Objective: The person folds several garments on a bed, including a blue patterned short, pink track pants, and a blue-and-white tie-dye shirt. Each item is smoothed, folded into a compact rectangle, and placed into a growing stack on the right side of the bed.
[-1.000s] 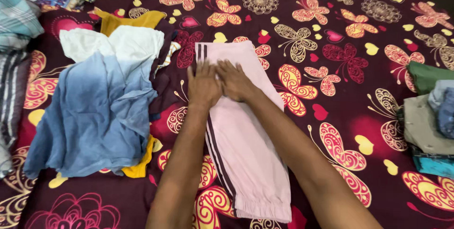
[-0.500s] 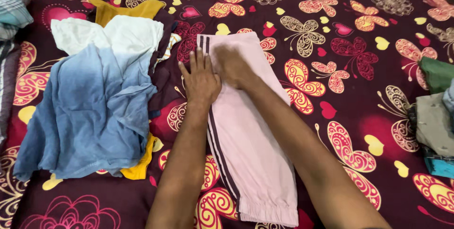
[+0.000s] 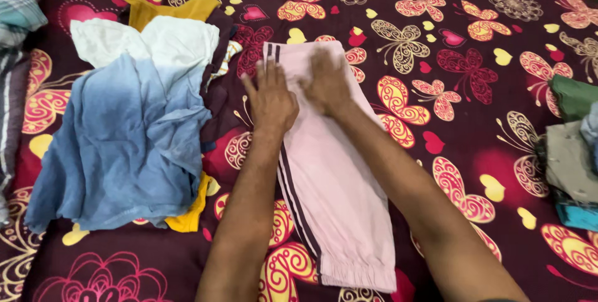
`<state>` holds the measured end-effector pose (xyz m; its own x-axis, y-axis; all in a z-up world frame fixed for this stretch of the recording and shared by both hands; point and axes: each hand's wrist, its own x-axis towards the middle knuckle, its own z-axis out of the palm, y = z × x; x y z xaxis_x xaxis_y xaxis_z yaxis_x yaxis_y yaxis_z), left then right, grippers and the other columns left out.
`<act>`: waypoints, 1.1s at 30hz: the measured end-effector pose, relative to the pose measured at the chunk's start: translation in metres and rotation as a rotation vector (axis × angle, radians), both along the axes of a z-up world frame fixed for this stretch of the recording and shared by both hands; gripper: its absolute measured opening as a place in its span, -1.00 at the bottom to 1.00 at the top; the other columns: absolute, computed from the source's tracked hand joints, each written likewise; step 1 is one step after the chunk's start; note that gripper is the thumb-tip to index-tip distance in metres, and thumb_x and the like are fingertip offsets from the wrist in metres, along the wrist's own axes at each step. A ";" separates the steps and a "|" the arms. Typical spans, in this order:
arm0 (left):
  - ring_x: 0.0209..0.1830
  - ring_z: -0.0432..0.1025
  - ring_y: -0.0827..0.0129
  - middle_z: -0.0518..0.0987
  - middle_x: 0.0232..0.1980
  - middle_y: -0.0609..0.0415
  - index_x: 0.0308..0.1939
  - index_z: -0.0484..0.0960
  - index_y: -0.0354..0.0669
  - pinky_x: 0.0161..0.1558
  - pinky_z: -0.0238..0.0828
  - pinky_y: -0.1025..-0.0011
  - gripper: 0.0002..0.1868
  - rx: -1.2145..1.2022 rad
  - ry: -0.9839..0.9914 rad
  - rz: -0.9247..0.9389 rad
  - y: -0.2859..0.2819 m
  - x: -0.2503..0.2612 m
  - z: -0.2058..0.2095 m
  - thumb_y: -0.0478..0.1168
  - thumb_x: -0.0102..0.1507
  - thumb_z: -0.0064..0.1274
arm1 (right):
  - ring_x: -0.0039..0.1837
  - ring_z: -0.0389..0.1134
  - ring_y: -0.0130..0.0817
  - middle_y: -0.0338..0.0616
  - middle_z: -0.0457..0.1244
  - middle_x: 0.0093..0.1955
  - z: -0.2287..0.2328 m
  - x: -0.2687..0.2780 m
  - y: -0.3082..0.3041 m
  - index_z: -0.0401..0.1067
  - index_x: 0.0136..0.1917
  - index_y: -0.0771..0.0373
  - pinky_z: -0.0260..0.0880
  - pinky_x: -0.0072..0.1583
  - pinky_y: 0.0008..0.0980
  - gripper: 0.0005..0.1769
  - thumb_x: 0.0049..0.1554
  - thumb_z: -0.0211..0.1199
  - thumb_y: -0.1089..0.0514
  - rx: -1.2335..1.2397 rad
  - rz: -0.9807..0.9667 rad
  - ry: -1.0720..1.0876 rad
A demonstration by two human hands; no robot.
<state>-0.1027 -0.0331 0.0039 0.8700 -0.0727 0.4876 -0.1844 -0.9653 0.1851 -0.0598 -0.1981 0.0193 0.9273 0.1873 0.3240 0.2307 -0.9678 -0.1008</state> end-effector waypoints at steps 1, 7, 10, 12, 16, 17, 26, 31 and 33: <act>0.68 -0.05 0.03 0.13 0.64 -0.11 0.52 0.26 -0.28 0.56 -0.33 -0.28 -0.34 0.030 -0.008 -0.069 -0.003 0.000 -0.001 -0.02 0.39 -0.25 | 0.73 -0.29 0.01 0.16 -0.17 0.72 -0.007 -0.008 0.004 -0.04 0.63 0.35 -0.38 0.61 0.24 -0.04 0.29 -0.27 -0.42 0.017 0.102 0.032; 0.64 -0.15 -0.01 0.03 0.62 -0.07 0.54 0.12 -0.22 0.50 -0.36 -0.17 -0.27 -0.049 0.231 -0.028 0.002 -0.010 0.001 0.04 0.34 -0.29 | 0.70 -0.32 -0.03 0.20 -0.24 0.69 0.015 -0.027 -0.025 -0.20 0.63 0.47 -0.39 0.60 0.12 0.20 0.21 -0.19 -0.60 -0.070 -0.072 0.220; 0.64 -0.15 0.01 0.01 0.61 -0.17 0.51 0.12 -0.28 0.49 -0.35 -0.20 -0.24 -0.089 0.222 0.053 0.008 -0.015 0.010 0.14 0.36 -0.28 | 0.70 -0.40 -0.01 0.18 -0.31 0.69 0.033 -0.040 -0.053 -0.23 0.61 0.44 -0.48 0.58 0.19 0.18 0.20 -0.22 -0.60 -0.002 -0.300 0.206; 0.64 -0.12 0.00 0.04 0.63 -0.16 0.53 0.14 -0.29 0.49 -0.32 -0.24 -0.25 -0.115 0.132 0.072 0.012 -0.015 0.013 0.11 0.38 -0.27 | 0.70 -0.39 0.05 0.24 -0.32 0.69 0.036 -0.053 -0.061 -0.21 0.62 0.48 -0.50 0.58 0.24 0.17 0.23 -0.18 -0.57 0.000 -0.381 0.099; 0.70 -0.08 0.04 0.07 0.68 -0.16 0.56 0.17 -0.27 0.52 -0.24 -0.21 -0.30 0.101 -0.008 -0.099 -0.002 -0.019 0.006 0.03 0.41 -0.23 | 0.76 -0.32 0.05 0.22 -0.23 0.73 0.016 -0.089 -0.050 -0.14 0.69 0.44 -0.42 0.65 0.20 0.06 0.29 -0.09 -0.42 -0.089 0.113 0.070; 0.69 -0.08 0.04 0.07 0.68 -0.16 0.57 0.16 -0.24 0.53 -0.24 -0.20 -0.29 0.075 0.040 -0.163 -0.012 -0.024 0.001 0.04 0.40 -0.25 | 0.74 -0.32 0.03 0.22 -0.24 0.72 0.010 -0.099 -0.043 -0.17 0.70 0.42 -0.43 0.64 0.19 0.07 0.26 -0.06 -0.40 0.008 0.270 0.159; 0.64 -0.19 0.07 -0.06 0.65 -0.10 0.56 -0.01 -0.22 0.49 -0.38 -0.21 -0.11 0.065 0.350 -0.013 0.032 -0.092 0.009 0.34 0.36 -0.37 | 0.70 -0.37 0.02 0.22 -0.27 0.69 0.033 -0.140 -0.092 -0.21 0.62 0.47 -0.50 0.56 0.22 0.15 0.23 -0.12 -0.54 -0.088 -0.137 0.231; 0.67 -0.10 0.08 0.04 0.66 -0.16 0.59 0.10 -0.24 0.52 -0.27 -0.20 -0.22 0.062 0.183 -0.128 0.023 -0.122 0.017 0.20 0.43 -0.38 | 0.71 -0.29 -0.02 0.21 -0.21 0.70 0.035 -0.168 -0.085 -0.10 0.63 0.42 -0.43 0.58 0.23 0.04 0.25 -0.08 -0.44 -0.006 0.059 0.019; 0.70 -0.09 0.10 0.06 0.68 -0.14 0.62 0.10 -0.24 0.57 -0.25 -0.12 -0.24 0.089 0.060 -0.298 -0.007 -0.134 0.008 0.09 0.41 -0.36 | 0.72 -0.25 -0.05 0.17 -0.18 0.70 0.026 -0.182 -0.065 -0.09 0.65 0.38 -0.36 0.64 0.13 0.02 0.25 -0.09 -0.41 0.106 0.304 0.188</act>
